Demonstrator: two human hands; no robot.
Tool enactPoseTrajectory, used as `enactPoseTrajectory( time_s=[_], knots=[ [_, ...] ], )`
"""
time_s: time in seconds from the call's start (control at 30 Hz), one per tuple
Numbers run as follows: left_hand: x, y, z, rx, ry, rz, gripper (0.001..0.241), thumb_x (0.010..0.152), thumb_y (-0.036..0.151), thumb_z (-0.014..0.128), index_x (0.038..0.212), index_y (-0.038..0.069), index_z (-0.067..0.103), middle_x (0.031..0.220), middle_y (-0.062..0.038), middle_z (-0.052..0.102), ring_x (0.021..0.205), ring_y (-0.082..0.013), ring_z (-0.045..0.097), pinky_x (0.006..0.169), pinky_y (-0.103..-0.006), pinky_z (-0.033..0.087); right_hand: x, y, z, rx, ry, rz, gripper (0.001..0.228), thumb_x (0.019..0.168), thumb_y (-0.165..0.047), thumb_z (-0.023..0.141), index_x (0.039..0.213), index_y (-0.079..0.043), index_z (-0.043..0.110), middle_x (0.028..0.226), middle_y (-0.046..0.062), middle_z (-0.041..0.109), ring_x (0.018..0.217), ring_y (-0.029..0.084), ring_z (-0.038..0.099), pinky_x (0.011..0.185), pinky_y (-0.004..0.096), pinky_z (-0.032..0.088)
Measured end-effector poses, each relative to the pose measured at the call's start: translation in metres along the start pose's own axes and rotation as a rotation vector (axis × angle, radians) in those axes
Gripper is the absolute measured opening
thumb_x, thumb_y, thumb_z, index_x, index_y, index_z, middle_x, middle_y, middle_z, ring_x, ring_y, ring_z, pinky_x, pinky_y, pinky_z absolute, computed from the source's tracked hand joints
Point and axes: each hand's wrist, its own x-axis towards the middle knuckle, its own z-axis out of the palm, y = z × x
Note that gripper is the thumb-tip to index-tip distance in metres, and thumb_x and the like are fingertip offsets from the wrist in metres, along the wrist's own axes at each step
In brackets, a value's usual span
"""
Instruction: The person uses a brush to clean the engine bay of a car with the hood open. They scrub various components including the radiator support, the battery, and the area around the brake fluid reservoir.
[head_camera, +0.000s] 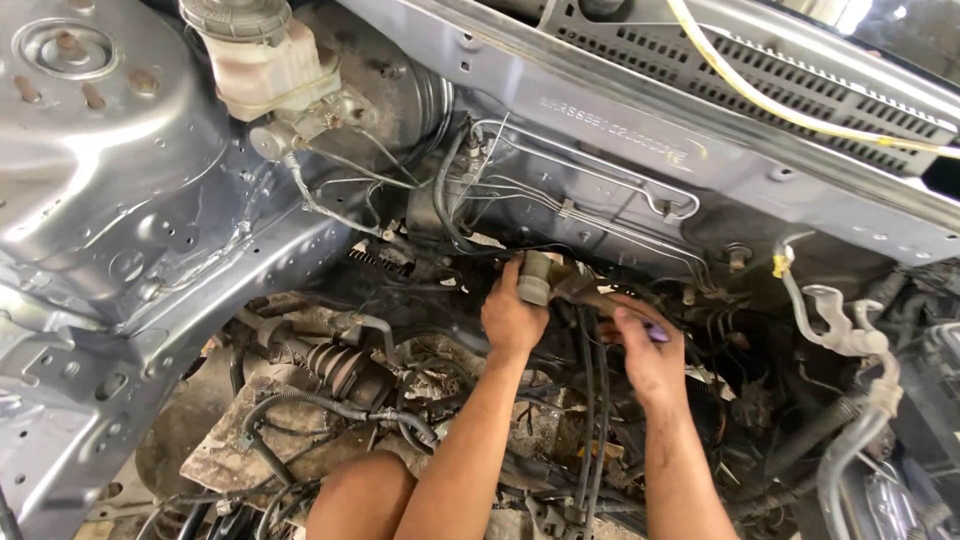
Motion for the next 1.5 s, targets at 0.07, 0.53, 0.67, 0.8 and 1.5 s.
enactPoseTrajectory(
  time_s=[0.07, 0.53, 0.67, 0.8, 1.5],
  knots=[
    [-0.002, -0.005, 0.006, 0.009, 0.021, 0.024, 0.078, 0.067, 0.036, 0.089, 0.138, 0.032, 0.056, 0.104, -0.018, 0.072, 0.09, -0.0483, 0.074, 0.078, -0.0614, 0.058, 0.009, 0.002, 0.001, 0.11, -0.029, 0.014, 0.032, 0.095, -0.021, 0.064, 0.114, 0.003, 0.075, 0.093, 0.026, 0.074, 0.071, 0.031, 0.073, 0.065, 0.044, 0.061],
    [-0.004, 0.013, -0.015, -0.021, -0.055, 0.017, 0.083, 0.073, 0.036, 0.09, 0.145, 0.029, 0.05, 0.111, -0.02, 0.07, 0.092, -0.047, 0.074, 0.077, -0.0605, 0.06, 0.076, -0.043, 0.08, -0.485, -0.115, -0.997, 0.028, 0.091, 0.0, 0.074, 0.119, -0.007, 0.078, 0.109, 0.013, 0.071, 0.099, 0.034, 0.073, 0.086, 0.04, 0.058],
    [-0.006, 0.02, -0.024, -0.033, -0.054, 0.045, 0.082, 0.076, 0.031, 0.09, 0.146, 0.024, 0.049, 0.11, -0.023, 0.069, 0.092, -0.0473, 0.074, 0.075, -0.0614, 0.06, 0.099, -0.037, 0.07, -0.661, -0.189, -0.985, 0.02, 0.092, -0.013, 0.076, 0.112, -0.016, 0.078, 0.099, 0.001, 0.07, 0.089, 0.026, 0.074, 0.075, 0.037, 0.059],
    [-0.007, 0.016, -0.021, -0.055, -0.063, 0.044, 0.081, 0.076, 0.033, 0.089, 0.146, 0.024, 0.049, 0.111, -0.023, 0.069, 0.091, -0.0485, 0.073, 0.074, -0.0625, 0.06, 0.09, -0.087, 0.07, -0.805, -0.253, -0.961, 0.016, 0.089, -0.021, 0.079, 0.105, -0.021, 0.079, 0.088, 0.0, 0.069, 0.081, 0.027, 0.073, 0.071, 0.04, 0.06],
    [-0.003, 0.003, -0.003, -0.007, -0.081, -0.014, 0.078, 0.073, 0.04, 0.087, 0.142, 0.032, 0.051, 0.113, -0.017, 0.07, 0.088, -0.0462, 0.074, 0.075, -0.0621, 0.061, 0.129, -0.039, 0.162, -0.846, -0.187, -1.094, 0.026, 0.095, -0.029, 0.071, 0.121, -0.023, 0.074, 0.109, 0.003, 0.072, 0.093, 0.03, 0.075, 0.073, 0.044, 0.062]
  ],
)
